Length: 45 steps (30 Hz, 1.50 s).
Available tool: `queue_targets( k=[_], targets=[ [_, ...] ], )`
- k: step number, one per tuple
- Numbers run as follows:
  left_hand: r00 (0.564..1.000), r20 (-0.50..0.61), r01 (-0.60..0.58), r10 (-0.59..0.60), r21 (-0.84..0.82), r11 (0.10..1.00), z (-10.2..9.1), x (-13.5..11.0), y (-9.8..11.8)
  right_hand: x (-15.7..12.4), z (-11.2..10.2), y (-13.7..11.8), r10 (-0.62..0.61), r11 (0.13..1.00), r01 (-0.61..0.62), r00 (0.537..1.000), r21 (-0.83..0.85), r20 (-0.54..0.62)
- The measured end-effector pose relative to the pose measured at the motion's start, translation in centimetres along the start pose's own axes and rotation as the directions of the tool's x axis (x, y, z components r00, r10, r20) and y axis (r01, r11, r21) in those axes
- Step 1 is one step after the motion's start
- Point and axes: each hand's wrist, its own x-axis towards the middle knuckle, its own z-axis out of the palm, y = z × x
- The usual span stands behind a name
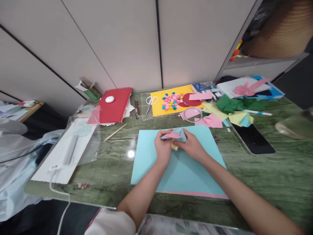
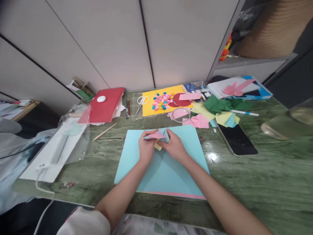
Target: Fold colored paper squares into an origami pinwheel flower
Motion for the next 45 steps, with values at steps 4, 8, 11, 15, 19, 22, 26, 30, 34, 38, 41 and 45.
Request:
queue_targets(
  k=[4, 8, 11, 15, 19, 22, 26, 30, 34, 38, 41, 45],
  targets=[
    [1.000, 0.011, -0.003, 0.003, -0.007, 1.000, 0.0, 0.1, -0.1, 0.0, -0.1, 0.1, 0.006, 1.000, -0.006, 1.000, -0.025, -0.007],
    [0.998, 0.063, 0.006, -0.006, -0.007, 1.000, -0.1, 0.0, 0.4, -0.3, -0.3, -0.5, 0.009, 0.997, -0.014, 0.998, -0.073, -0.066],
    [0.992, 0.086, -0.094, 0.092, 0.025, 0.995, -0.3, -0.6, 1.3, -1.1, -0.3, -1.4, -0.010, 0.994, -0.003, 0.992, -0.107, -0.125],
    [0.970, 0.115, -0.218, 0.214, 0.017, 0.976, -0.6, -1.7, 2.2, -2.2, -0.4, -2.1, -0.142, 0.973, 0.102, 0.972, -0.209, -0.186],
    [0.956, 0.147, -0.252, 0.256, -0.045, 0.967, -1.0, -2.4, 2.1, -2.7, -0.6, -2.0, -0.477, 0.858, 0.390, 0.847, -0.335, -0.236],
    [0.957, 0.145, -0.245, 0.250, -0.056, 0.968, -1.0, -2.7, 1.9, -2.8, -0.7, -1.7, -0.634, 0.751, 0.521, 0.741, -0.406, -0.221],
    [0.969, 0.146, -0.192, 0.200, -0.065, 0.979, -0.6, -2.7, 2.1, -2.8, -0.8, -1.2, -0.699, 0.667, 0.547, 0.695, -0.506, -0.170],
    [0.980, 0.152, -0.136, 0.130, 0.028, 0.990, -0.1, -2.3, 2.4, -2.4, -0.8, -0.5, -0.604, 0.707, 0.436, 0.781, -0.556, -0.156],
    [0.985, 0.174, -0.033, 0.005, 0.161, 0.986, -0.1, -1.4, 2.0, -1.7, -0.8, -0.1, -0.419, 0.807, 0.285, 0.894, -0.517, -0.161],
    [0.982, 0.158, 0.070, -0.108, 0.228, 0.971, -0.3, -0.3, 0.9, -0.9, -0.8, -0.2, -0.333, 0.824, 0.217, 0.933, -0.524, -0.138],
    [0.976, 0.189, 0.056, -0.111, 0.275, 0.960, -0.5, 0.5, 0.3, -0.5, -0.8, -0.1, -0.281, 0.823, 0.167, 0.950, -0.542, -0.134],
    [0.963, 0.224, 0.101, -0.148, 0.208, 0.973, -0.8, 1.1, 0.2, -0.4, -0.8, 0.1, -0.253, 0.818, 0.135, 0.957, -0.559, -0.140]
  ],
)
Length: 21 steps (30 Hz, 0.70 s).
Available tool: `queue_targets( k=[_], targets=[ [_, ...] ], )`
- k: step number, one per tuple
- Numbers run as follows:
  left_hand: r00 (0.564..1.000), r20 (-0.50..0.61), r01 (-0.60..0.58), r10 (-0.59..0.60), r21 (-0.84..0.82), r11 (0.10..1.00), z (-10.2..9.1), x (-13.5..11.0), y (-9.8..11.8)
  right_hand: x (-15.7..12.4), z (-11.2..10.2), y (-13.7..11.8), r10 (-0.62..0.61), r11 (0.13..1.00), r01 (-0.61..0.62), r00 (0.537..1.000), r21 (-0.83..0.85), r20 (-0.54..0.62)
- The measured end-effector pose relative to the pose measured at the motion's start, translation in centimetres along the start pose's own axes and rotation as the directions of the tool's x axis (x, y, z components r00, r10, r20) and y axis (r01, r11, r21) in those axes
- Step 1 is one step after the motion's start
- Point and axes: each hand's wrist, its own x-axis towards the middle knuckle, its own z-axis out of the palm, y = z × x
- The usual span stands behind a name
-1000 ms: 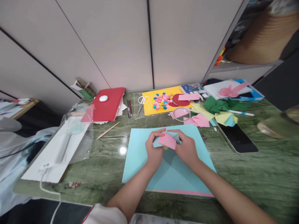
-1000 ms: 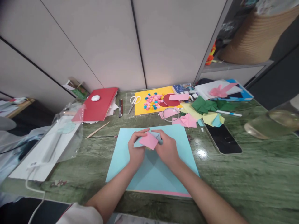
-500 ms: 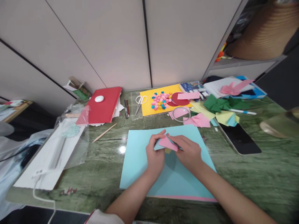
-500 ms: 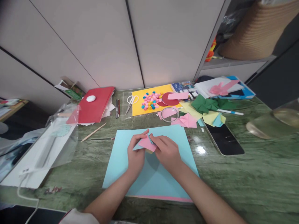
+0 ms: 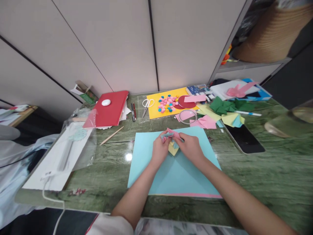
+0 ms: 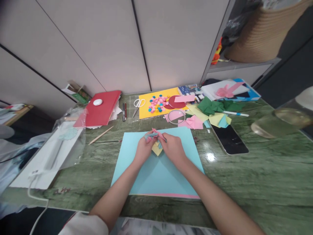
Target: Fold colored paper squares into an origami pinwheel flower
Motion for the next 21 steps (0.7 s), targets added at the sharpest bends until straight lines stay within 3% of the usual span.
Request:
queue_targets(
  k=[7, 21],
  targets=[
    [0.993, 0.110, 0.059, -0.049, -0.088, 0.994, -0.09, -0.30, 0.41, 0.05, -0.62, -0.39, -0.012, 1.000, 0.012, 1.000, 0.006, -0.005],
    [0.998, -0.016, -0.064, 0.065, 0.035, 0.997, 0.68, -0.96, 0.09, 0.06, -0.78, -0.75, 0.010, 0.997, -0.009, 1.000, 0.075, -0.009]
  ],
)
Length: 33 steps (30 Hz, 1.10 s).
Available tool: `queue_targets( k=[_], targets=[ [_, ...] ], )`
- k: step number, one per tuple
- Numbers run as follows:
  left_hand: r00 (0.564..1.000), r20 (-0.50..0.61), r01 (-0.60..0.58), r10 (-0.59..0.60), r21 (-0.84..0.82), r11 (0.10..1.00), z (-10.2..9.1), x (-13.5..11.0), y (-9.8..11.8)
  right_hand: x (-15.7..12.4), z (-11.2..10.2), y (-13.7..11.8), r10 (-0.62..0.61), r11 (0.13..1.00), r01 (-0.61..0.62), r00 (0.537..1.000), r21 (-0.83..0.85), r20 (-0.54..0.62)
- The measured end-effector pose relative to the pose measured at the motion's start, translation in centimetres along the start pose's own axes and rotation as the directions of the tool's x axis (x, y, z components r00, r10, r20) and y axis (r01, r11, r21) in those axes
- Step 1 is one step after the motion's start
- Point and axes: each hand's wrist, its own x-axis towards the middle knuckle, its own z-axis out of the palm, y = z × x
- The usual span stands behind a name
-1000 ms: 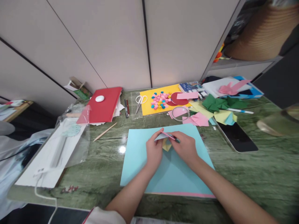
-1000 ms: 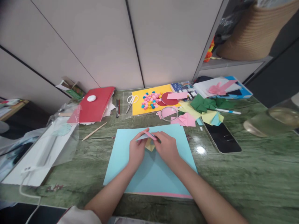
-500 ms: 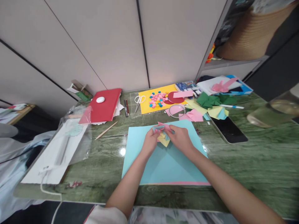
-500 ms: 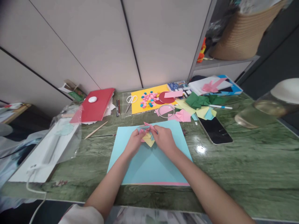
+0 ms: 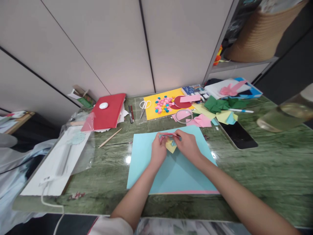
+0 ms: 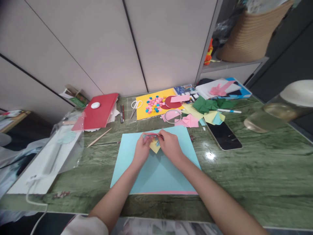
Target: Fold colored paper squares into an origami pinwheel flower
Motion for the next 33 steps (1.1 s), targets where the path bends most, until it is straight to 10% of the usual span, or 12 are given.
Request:
queue_targets(
  k=[33],
  targets=[
    [0.993, -0.087, -0.094, 0.085, -0.107, 0.990, 0.9, -1.0, 0.6, -1.0, 1.4, -0.5, 0.112, 0.954, -0.094, 0.993, 0.284, -0.046]
  ],
)
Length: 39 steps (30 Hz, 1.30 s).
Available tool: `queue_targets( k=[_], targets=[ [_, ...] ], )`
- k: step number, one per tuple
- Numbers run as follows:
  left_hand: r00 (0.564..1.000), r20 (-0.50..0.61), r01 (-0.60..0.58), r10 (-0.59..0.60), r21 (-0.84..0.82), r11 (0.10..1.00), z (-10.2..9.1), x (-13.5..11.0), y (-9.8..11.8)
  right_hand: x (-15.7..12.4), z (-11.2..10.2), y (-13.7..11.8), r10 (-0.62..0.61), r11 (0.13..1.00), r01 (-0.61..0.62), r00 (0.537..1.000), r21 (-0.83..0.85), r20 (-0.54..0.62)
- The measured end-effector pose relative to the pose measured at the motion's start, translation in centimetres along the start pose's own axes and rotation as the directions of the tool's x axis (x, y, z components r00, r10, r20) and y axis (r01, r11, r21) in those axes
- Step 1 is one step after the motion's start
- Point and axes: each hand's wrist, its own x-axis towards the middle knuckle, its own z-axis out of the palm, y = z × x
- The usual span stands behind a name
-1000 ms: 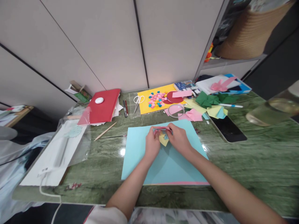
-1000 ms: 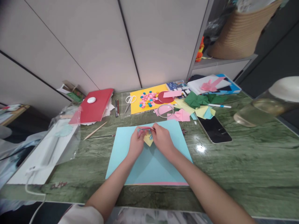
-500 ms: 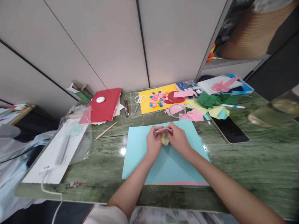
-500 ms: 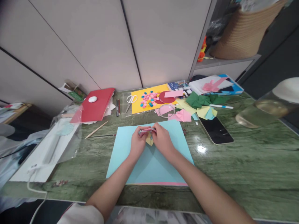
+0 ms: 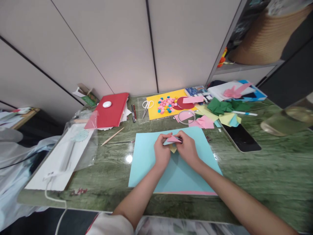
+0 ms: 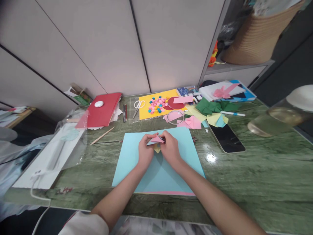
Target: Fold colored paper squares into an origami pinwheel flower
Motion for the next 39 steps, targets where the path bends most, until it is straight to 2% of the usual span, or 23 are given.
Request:
queue_targets(
  k=[8, 12, 17, 19, 21, 22, 23, 25, 27, 30, 32, 36, 39],
  targets=[
    [0.999, 0.011, -0.039, 0.039, 0.000, 0.999, -0.1, 0.1, -0.2, 0.0, 0.3, 0.4, 0.002, 0.999, -0.001, 1.000, 0.043, -0.019],
    [0.997, 0.069, -0.029, 0.028, 0.010, 1.000, -0.2, 0.3, 0.2, 0.5, -0.2, 0.2, 0.011, 1.000, -0.011, 1.000, 0.013, 0.020],
    [0.987, 0.152, -0.061, 0.053, 0.042, 0.997, -0.7, 0.4, 0.7, 1.0, -2.5, -0.8, -0.035, 0.999, 0.036, 0.978, -0.004, 0.207],
    [0.984, 0.174, -0.046, 0.036, 0.057, 0.997, -1.0, 0.6, 0.6, 1.3, -4.1, -0.7, -0.041, 0.999, 0.049, 0.955, -0.020, 0.294],
    [0.982, 0.188, -0.028, 0.015, 0.068, 0.997, -1.1, 0.7, 0.6, 1.9, -5.8, 0.1, -0.011, 0.993, 0.060, 0.899, -0.099, 0.437],
    [0.980, 0.198, -0.016, 0.001, 0.078, 0.997, -1.2, 0.8, 0.6, 2.3, -6.6, 0.7, -0.022, 0.987, 0.091, 0.897, -0.135, 0.441],
    [0.978, 0.208, -0.004, -0.015, 0.091, 0.996, -1.2, 0.8, 0.6, 2.8, -7.3, 1.4, -0.046, 0.973, 0.123, 0.933, -0.196, 0.358],
    [0.972, 0.228, 0.021, -0.049, 0.123, 0.992, -1.2, 0.7, 0.9, 3.8, -8.0, 2.9, -0.057, 0.956, 0.122, 0.970, -0.268, 0.238],
    [0.965, 0.253, 0.025, -0.062, 0.146, 0.989, -1.1, 0.4, 1.2, 4.7, -8.0, 4.3, -0.089, 0.928, 0.131, 0.987, -0.349, 0.133],
    [0.945, 0.324, -0.018, -0.041, 0.179, 0.984, -0.9, -0.2, 1.5, 5.6, -6.9, 5.8, -0.160, 0.859, 0.150, 0.987, -0.490, 0.022],
    [0.922, 0.387, -0.076, -0.008, 0.201, 0.977, -0.7, -0.7, 1.5, 5.9, -6.0, 6.2, -0.202, 0.810, 0.162, 0.979, -0.564, -0.009],
    [0.865, 0.497, -0.213, 0.074, 0.229, 0.950, -0.5, -1.4, 1.5, 5.9, -5.2, 6.1, -0.277, 0.728, 0.213, 0.961, -0.652, 0.004],
    [0.850, 0.523, -0.230, 0.069, 0.251, 0.940, -0.6, -1.5, 2.1, 5.7, -5.6, 5.6, -0.328, 0.687, 0.242, 0.945, -0.685, 0.004]
  ],
)
